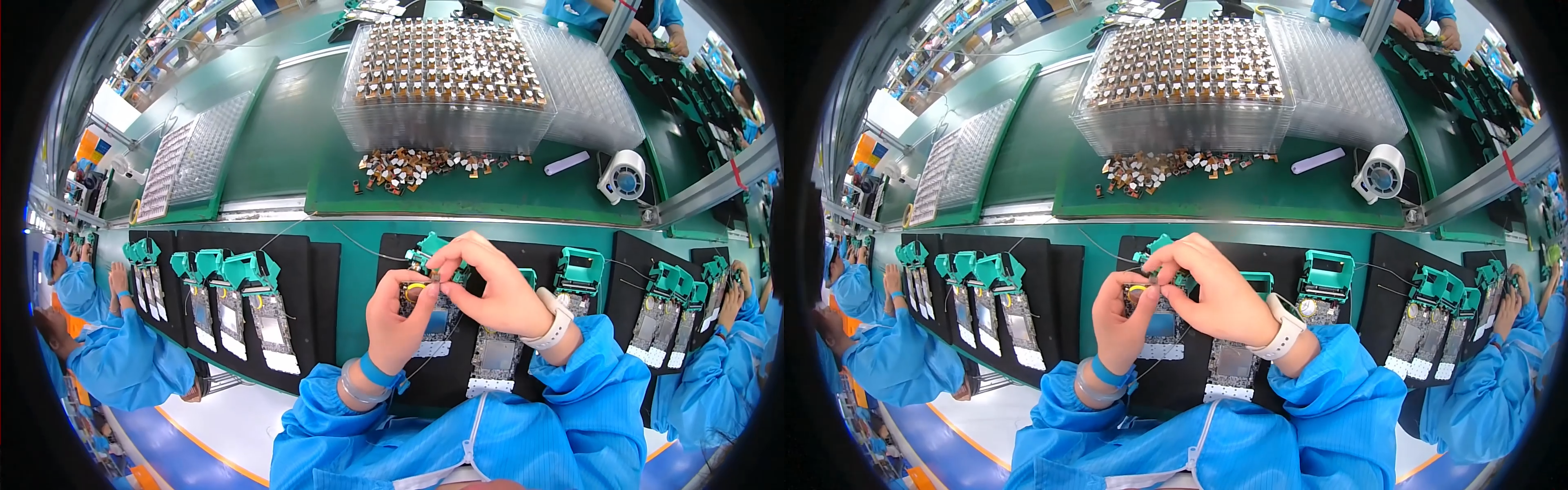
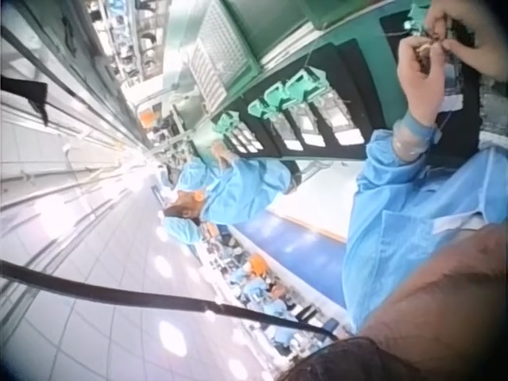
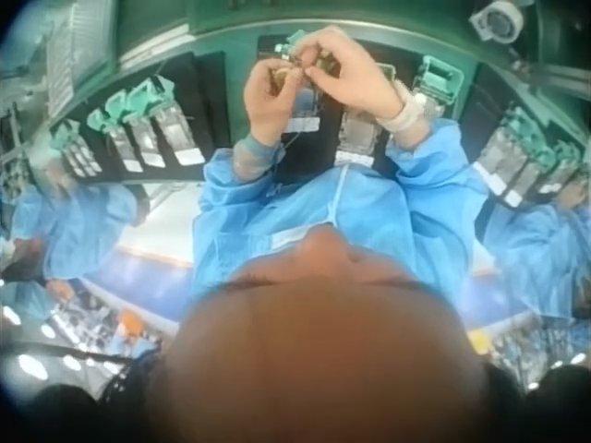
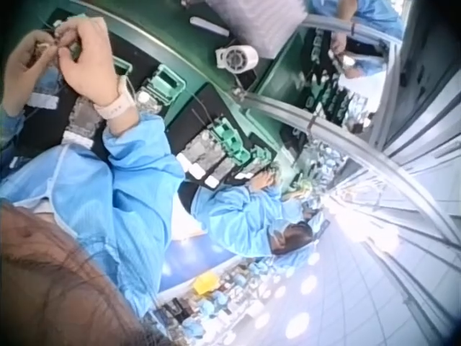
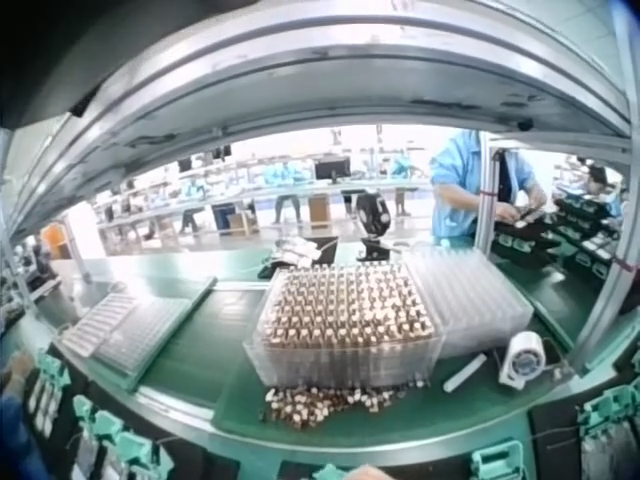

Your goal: The person assembles small electronic components by hand, attaching a circuit board, a battery, and connector wires onto a plastic frame from a component tray.

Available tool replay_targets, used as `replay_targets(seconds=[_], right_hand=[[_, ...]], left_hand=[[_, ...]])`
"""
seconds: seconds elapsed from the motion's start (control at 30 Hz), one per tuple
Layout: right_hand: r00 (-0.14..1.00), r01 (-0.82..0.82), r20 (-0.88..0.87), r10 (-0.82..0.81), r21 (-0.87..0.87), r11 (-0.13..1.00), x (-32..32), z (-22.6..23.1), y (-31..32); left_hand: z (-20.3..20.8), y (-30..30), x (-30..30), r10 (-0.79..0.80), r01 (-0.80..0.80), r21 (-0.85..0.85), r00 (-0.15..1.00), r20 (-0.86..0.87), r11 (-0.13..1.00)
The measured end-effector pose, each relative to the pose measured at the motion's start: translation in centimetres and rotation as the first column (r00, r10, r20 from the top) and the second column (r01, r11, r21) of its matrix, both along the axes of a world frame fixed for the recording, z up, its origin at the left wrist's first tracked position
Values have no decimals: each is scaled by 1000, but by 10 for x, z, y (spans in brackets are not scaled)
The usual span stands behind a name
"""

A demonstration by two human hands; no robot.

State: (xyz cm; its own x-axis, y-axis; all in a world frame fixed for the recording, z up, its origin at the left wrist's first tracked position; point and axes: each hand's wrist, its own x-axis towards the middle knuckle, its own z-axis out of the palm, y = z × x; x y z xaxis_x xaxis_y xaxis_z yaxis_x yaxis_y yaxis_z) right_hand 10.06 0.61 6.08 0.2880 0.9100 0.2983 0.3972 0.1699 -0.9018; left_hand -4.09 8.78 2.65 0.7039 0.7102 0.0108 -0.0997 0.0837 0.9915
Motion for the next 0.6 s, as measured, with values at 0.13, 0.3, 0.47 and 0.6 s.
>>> replay_targets(seconds=[0.13, 0.3, 0.47, 0.6], right_hand=[[999, -4, -52, 2, -30, 1000, -5, -3, 0], [999, 6, -46, -8, -49, 999, -1, -7, 1], [999, 11, -35, -14, -86, 996, 20, -3, 6], [918, 349, 266, -293, -195, 917, 61, -10, 37]], left_hand=[[-3, -5, 0, 83, -87, 134, 996, 30, 987], [-3, 0, 4, 81, -82, 124, 997, 16, 989], [-6, 5, -2, -25, 32, 128, 998, -53, 991], [-6, 3, -3, 39, -39, 90, 999, -5, 995]])
